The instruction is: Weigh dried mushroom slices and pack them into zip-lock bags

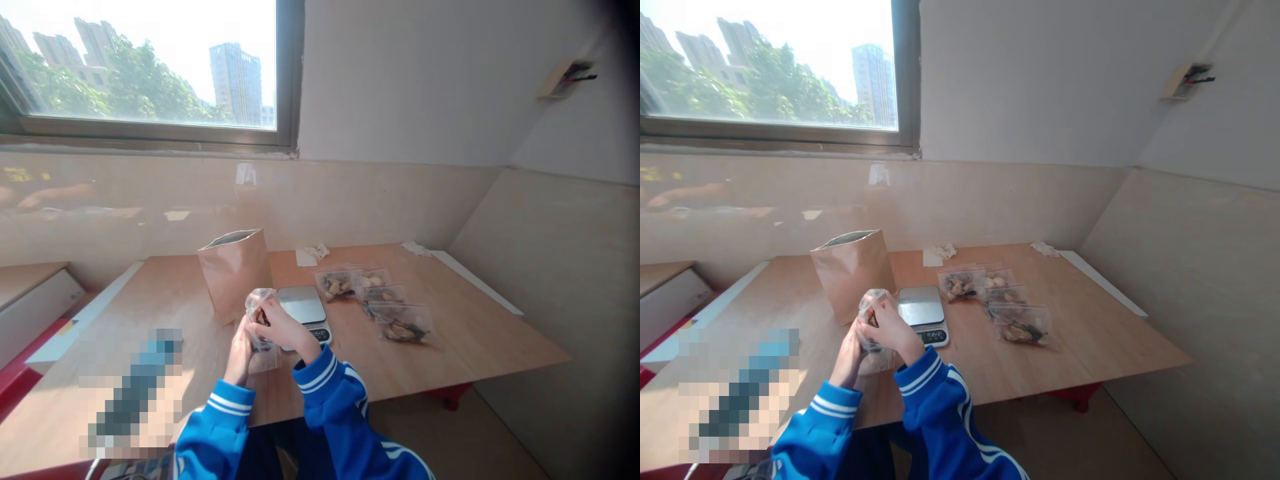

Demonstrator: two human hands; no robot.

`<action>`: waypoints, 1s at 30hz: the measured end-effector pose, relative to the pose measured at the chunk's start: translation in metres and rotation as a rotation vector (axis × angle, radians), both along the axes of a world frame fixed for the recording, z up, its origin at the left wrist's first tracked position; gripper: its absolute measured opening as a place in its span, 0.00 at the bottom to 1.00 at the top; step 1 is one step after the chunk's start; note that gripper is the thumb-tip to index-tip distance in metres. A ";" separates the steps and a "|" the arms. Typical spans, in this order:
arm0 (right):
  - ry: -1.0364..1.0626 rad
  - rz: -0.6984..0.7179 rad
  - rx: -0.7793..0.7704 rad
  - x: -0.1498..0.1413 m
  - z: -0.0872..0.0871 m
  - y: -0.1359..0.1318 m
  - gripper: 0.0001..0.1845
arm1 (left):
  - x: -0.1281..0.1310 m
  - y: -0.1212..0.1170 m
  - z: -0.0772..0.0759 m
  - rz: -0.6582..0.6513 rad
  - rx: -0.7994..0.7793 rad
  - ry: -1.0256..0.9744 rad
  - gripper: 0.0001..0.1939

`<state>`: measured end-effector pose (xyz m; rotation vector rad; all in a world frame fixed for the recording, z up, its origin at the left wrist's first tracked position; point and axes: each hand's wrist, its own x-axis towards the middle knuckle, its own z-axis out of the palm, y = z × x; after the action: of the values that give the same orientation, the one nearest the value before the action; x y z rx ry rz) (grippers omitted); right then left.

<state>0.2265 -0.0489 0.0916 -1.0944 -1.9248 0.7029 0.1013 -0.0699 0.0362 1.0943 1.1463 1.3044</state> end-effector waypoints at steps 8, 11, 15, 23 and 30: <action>0.116 -0.145 -0.050 -0.007 -0.016 0.005 0.13 | 0.006 0.025 -0.012 0.026 -0.104 -0.093 0.23; 0.128 -0.168 -0.061 -0.011 -0.019 0.005 0.15 | 0.006 0.028 -0.022 0.011 -0.124 -0.133 0.20; 0.196 -0.156 -0.063 -0.014 -0.019 0.005 0.18 | 0.005 0.029 -0.032 0.033 -0.194 -0.177 0.14; 0.438 -0.234 0.002 -0.011 -0.012 0.010 0.18 | 0.006 0.028 -0.032 0.073 -0.277 -0.336 0.12; 0.658 -0.217 -0.036 -0.004 0.009 0.014 0.13 | 0.006 0.024 -0.026 0.027 -0.319 -0.433 0.14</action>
<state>0.2221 -0.0354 0.1002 -0.9230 -1.2214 0.8470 0.1072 -0.0460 0.0105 0.5314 0.9969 1.2484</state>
